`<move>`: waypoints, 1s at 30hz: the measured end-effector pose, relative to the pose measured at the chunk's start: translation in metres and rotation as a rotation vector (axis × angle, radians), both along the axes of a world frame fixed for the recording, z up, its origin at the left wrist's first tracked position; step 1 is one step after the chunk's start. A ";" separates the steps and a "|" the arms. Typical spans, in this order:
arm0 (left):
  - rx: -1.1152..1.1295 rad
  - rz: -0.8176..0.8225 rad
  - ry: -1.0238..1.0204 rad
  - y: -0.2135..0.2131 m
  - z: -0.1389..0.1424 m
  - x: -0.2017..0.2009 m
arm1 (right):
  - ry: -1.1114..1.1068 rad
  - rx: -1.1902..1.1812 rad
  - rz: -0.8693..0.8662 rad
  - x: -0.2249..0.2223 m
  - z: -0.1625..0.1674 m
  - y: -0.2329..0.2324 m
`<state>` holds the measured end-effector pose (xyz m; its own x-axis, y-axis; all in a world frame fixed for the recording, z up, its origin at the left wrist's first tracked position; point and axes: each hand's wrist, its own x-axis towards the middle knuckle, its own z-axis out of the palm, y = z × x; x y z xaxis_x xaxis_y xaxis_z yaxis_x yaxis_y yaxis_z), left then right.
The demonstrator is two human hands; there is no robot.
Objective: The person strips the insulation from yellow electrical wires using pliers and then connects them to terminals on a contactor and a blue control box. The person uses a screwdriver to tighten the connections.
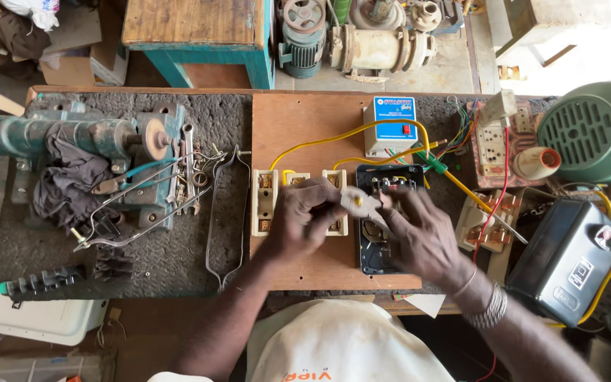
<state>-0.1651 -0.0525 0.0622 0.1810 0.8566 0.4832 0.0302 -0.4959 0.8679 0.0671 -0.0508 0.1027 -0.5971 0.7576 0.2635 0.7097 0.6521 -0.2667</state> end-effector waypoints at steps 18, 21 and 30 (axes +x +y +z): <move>0.133 0.359 0.289 -0.011 0.006 0.015 | 0.253 -0.413 0.155 -0.003 0.016 -0.024; 0.199 0.475 0.508 -0.014 -0.005 0.024 | 0.235 -0.564 0.100 0.000 0.015 -0.027; -0.008 0.085 0.032 -0.010 -0.011 0.010 | -0.039 -0.155 -0.010 0.005 0.004 -0.011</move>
<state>-0.1553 -0.0624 0.0515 0.1229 0.8735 0.4710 0.1001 -0.4831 0.8698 0.0725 -0.0619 0.1067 -0.5966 0.7935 0.1199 0.7279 0.5979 -0.3357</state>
